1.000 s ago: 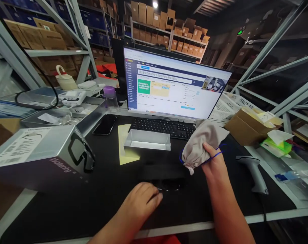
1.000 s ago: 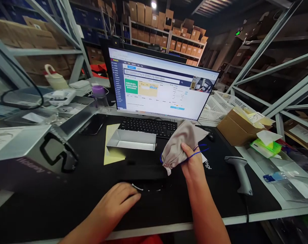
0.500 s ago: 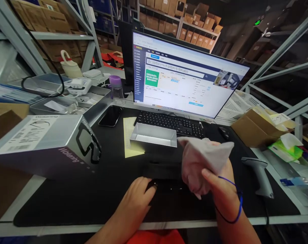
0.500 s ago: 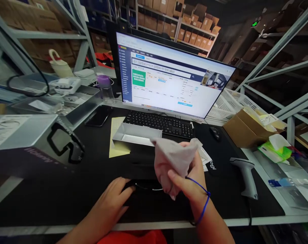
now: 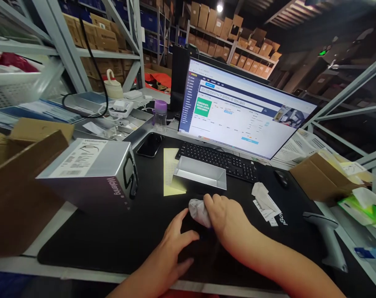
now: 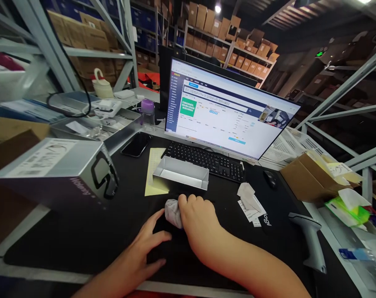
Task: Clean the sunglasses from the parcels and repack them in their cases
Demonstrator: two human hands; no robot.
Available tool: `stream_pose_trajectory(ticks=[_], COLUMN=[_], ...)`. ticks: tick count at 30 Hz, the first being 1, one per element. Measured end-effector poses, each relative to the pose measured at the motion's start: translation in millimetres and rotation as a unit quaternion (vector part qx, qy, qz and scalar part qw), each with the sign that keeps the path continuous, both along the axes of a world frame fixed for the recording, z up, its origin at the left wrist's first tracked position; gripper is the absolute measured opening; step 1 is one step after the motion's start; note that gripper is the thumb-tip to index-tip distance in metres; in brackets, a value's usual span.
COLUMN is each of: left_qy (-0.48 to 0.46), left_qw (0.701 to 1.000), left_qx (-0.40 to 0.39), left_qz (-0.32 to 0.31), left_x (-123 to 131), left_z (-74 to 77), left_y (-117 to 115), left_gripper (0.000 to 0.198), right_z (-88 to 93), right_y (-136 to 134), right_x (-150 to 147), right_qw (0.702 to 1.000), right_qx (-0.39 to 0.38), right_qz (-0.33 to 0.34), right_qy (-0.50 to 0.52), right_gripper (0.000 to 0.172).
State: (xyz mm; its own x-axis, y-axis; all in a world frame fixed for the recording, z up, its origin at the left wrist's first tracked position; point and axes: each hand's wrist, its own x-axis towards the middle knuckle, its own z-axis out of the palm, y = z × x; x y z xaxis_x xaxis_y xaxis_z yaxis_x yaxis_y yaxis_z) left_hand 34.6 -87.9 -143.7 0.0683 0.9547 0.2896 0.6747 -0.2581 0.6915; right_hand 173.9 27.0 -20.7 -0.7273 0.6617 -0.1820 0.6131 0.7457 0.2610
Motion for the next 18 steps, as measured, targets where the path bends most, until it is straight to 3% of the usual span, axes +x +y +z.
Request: stream_pose_trajectory(ticks=[2,4,8,9,12,14,18], left_qy=[-0.020,-0.030,-0.044,-0.046,-0.044,-0.043,-0.043], left_qw=[1.000,0.999,0.997,0.996,0.997,0.997,0.997], left_qx=[-0.017,-0.021,-0.035,-0.040,-0.036,-0.033,-0.036], left_qz=[-0.015,-0.024,-0.055,-0.059,-0.056,-0.053,-0.060], left_x=[-5.2,-9.2,-11.7,-11.4,-9.8,-9.1,-8.4], left_z=[5.3,9.0,9.3,8.6,7.9,8.8,8.4], left_y=[0.4,0.3,-1.6,-1.8,-1.5,-1.2,-3.1], left_gripper=[0.051,0.044,0.041,0.041,0.040,0.041,0.043], right_z=[-3.9,-4.1,7.6,10.3,10.7,4.9,-8.4], right_y=[-3.8,-2.0,15.4,19.2,20.5,13.2,-7.9], right_x=[-5.8,-6.4,0.7,2.0,2.0,0.6,3.3], right_qw=[0.998,0.998,0.994,0.993,0.992,0.993,0.998], right_qx=[0.037,0.021,-0.025,-0.027,-0.041,-0.035,-0.015], right_qz=[-0.040,-0.062,-0.072,-0.072,-0.047,-0.028,-0.032], right_qy=[-0.002,0.012,0.080,0.094,0.111,0.107,0.051], right_gripper=[0.055,0.058,0.036,0.037,0.069,0.081,0.066])
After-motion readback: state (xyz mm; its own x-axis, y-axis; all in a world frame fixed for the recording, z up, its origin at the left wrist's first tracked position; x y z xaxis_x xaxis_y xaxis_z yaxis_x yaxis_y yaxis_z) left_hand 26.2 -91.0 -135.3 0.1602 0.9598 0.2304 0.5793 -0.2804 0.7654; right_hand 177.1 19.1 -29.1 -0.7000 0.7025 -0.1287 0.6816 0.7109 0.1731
